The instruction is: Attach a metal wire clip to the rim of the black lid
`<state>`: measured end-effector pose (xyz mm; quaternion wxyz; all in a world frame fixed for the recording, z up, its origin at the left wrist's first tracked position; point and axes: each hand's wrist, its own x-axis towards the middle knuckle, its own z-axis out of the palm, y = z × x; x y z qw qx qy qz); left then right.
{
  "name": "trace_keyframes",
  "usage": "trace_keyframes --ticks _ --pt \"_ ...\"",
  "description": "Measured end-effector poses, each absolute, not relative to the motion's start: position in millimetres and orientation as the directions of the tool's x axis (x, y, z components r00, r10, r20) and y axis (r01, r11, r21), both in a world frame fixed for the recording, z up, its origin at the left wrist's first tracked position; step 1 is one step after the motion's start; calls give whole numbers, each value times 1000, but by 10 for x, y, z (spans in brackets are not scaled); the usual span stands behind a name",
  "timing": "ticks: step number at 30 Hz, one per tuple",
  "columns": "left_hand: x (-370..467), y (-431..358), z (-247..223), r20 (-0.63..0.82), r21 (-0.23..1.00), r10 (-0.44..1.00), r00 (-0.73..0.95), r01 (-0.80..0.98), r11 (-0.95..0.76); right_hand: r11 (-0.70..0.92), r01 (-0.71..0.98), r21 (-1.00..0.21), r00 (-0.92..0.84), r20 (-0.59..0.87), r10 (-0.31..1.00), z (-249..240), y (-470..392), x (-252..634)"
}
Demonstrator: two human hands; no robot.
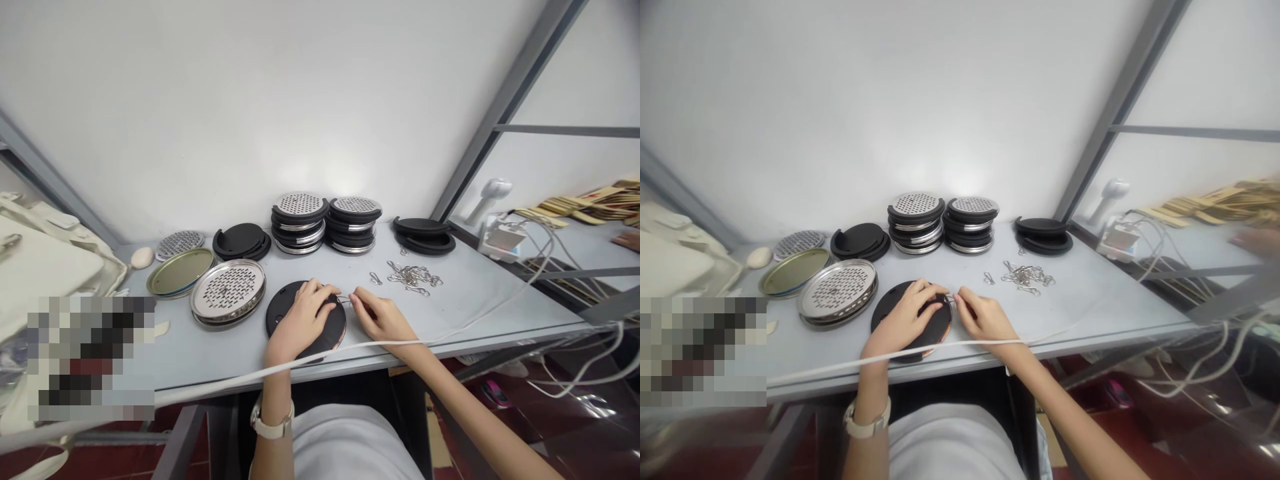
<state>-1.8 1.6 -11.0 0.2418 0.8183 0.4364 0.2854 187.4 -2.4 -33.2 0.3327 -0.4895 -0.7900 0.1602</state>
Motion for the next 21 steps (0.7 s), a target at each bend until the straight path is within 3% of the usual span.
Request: trace_keyframes --ticks 5,11,21 --pt "-24 13 -123 256 649 858 446 578 -494 446 678 -584 -260 377 889 -363 -3 1891" --pt "-22 25 -131 262 651 849 459 565 -507 491 731 -473 -408 274 871 -371 20 1870" --pt "-24 21 -119 257 652 849 462 565 -505 504 693 -515 -422 277 863 -351 5 1877"
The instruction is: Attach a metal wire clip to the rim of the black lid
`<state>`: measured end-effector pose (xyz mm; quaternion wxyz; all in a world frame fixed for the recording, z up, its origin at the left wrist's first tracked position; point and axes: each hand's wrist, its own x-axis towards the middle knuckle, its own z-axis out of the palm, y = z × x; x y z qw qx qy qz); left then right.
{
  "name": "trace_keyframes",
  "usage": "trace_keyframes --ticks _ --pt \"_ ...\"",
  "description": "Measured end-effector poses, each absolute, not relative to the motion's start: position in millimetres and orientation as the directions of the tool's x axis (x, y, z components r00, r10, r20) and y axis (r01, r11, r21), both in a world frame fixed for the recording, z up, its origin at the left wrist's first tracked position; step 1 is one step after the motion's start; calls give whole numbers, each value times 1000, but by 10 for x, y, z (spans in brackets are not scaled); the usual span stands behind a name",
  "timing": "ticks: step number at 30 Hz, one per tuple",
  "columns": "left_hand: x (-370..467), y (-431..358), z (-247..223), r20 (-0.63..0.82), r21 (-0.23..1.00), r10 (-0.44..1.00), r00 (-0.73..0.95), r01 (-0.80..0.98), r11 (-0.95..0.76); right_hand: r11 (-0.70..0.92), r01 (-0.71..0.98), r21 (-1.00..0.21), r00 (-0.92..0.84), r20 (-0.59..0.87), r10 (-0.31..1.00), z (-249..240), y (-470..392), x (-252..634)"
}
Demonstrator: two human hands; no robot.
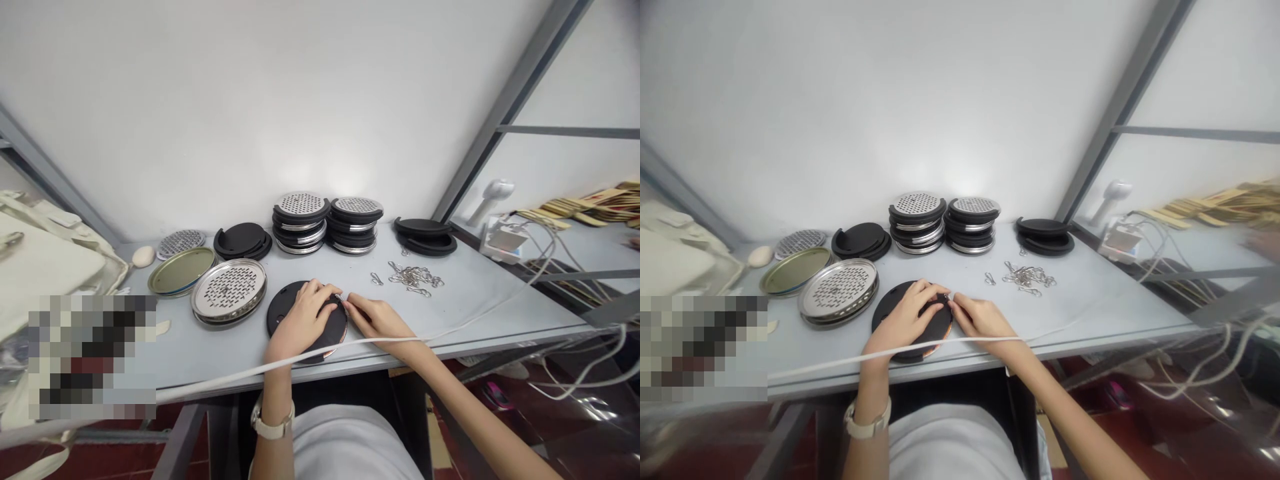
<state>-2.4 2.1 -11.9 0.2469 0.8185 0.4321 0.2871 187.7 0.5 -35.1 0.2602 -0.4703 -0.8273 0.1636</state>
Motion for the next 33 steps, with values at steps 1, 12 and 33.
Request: trace_keyframes --ticks 1,12,33 --pt "-25 19 -116 255 659 851 460 561 -501 504 693 -516 -419 281 863 -356 5 1877" --pt "-25 23 -112 241 679 848 471 543 -495 509 701 -499 -409 304 861 -362 2 1868" --pt "-27 28 -121 256 605 840 478 599 -525 493 687 -534 -439 236 867 -356 22 1875"
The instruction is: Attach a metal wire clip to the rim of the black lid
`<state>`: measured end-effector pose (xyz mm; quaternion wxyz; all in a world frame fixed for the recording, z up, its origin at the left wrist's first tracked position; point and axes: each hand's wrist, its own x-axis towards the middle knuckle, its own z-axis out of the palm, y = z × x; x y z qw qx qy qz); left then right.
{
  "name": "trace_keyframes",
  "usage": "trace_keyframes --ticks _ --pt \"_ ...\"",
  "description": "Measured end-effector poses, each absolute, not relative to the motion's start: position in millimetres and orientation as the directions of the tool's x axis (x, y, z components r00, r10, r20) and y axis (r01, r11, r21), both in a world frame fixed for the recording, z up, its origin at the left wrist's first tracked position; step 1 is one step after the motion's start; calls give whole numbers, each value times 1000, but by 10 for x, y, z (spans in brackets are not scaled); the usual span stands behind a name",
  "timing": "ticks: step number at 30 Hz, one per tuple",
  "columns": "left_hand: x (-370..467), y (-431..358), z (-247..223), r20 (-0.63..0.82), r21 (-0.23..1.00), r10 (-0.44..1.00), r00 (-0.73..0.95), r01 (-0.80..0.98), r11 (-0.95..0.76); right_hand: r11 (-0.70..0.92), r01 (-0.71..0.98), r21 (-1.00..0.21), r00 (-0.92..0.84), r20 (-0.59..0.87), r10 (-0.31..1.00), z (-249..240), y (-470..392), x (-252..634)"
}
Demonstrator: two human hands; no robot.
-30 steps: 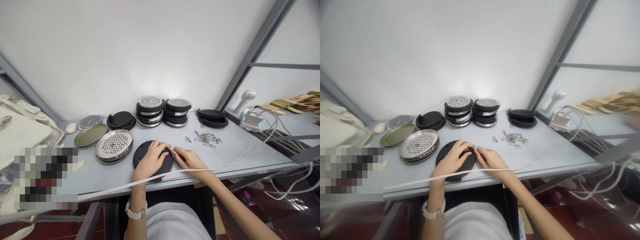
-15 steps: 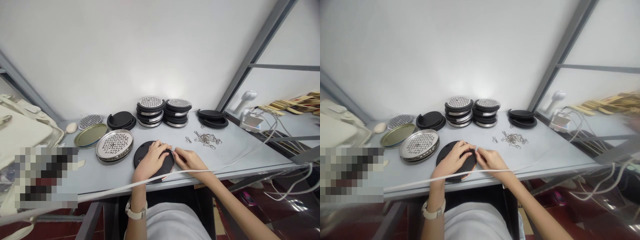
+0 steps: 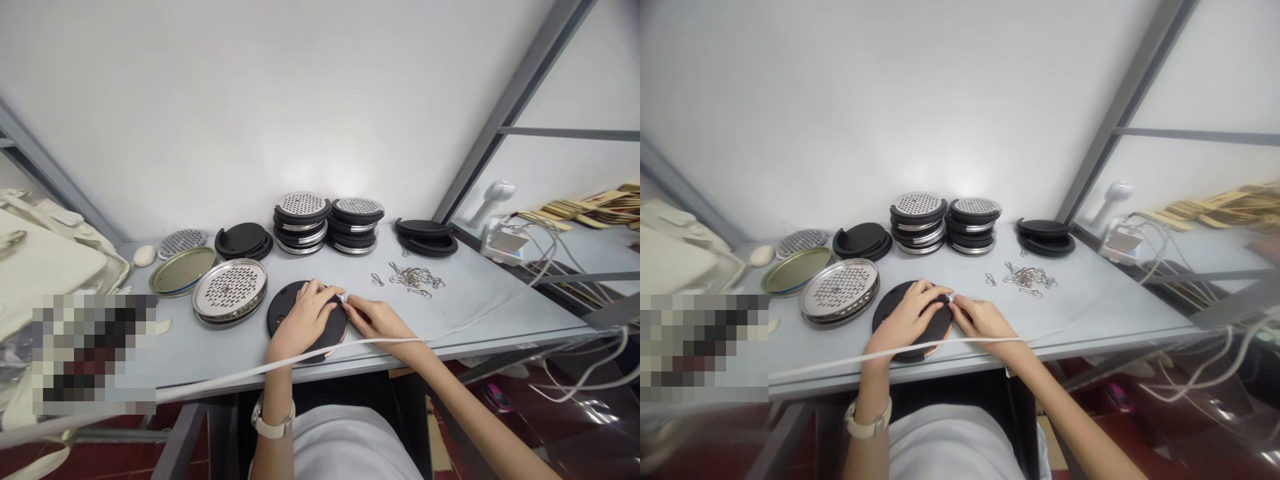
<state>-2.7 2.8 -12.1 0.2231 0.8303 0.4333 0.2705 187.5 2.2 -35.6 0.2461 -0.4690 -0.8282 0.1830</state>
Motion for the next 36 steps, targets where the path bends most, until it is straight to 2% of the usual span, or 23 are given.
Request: trace_keyframes --ticks 8,15,36 --pt "-23 24 -107 249 624 848 468 592 -510 478 676 -561 -386 283 878 -360 -18 1874" --pt "-29 42 -125 255 622 848 465 593 -512 477 699 -533 -432 217 875 -349 16 1873" --pt "-29 27 -140 267 584 847 460 622 -522 465 731 -499 -427 196 883 -350 16 1878"
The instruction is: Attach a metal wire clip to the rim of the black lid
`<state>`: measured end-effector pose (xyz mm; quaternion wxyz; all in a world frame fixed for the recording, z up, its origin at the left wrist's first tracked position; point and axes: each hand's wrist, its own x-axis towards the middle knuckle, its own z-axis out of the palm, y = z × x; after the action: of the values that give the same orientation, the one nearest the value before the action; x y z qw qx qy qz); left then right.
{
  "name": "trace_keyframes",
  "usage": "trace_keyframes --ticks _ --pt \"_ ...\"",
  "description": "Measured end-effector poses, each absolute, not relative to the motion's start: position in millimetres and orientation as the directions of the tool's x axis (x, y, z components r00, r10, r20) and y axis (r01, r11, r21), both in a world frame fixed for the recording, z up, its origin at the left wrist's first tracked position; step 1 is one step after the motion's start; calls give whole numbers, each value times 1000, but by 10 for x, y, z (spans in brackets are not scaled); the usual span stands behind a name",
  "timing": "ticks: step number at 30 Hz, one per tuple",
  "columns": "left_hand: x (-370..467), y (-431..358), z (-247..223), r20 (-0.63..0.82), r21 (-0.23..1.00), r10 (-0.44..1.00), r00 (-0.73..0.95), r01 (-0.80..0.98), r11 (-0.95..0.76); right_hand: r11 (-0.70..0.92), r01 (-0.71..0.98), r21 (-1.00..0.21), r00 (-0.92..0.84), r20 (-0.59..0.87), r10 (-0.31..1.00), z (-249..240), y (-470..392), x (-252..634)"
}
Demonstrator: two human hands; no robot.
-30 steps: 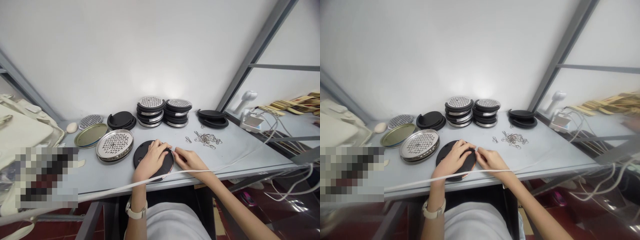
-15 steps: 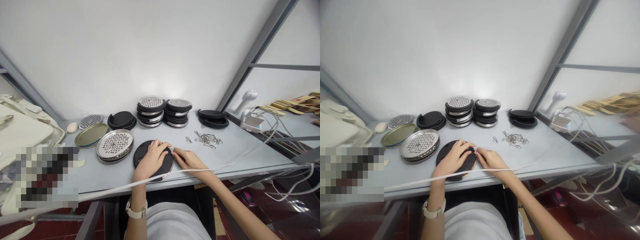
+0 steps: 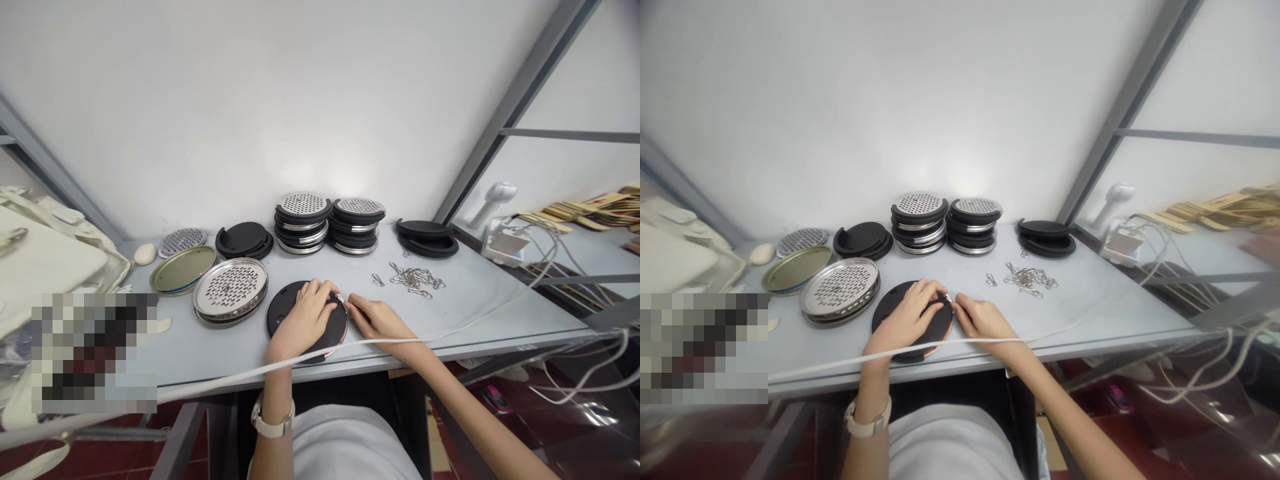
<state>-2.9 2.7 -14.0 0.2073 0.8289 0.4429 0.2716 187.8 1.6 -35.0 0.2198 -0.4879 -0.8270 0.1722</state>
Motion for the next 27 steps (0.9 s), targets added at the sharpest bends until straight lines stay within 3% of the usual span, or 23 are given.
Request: trace_keyframes --ticks 27 --pt "-44 -7 -104 257 584 832 492 607 -539 445 714 -541 -427 169 889 -247 -4 1869"
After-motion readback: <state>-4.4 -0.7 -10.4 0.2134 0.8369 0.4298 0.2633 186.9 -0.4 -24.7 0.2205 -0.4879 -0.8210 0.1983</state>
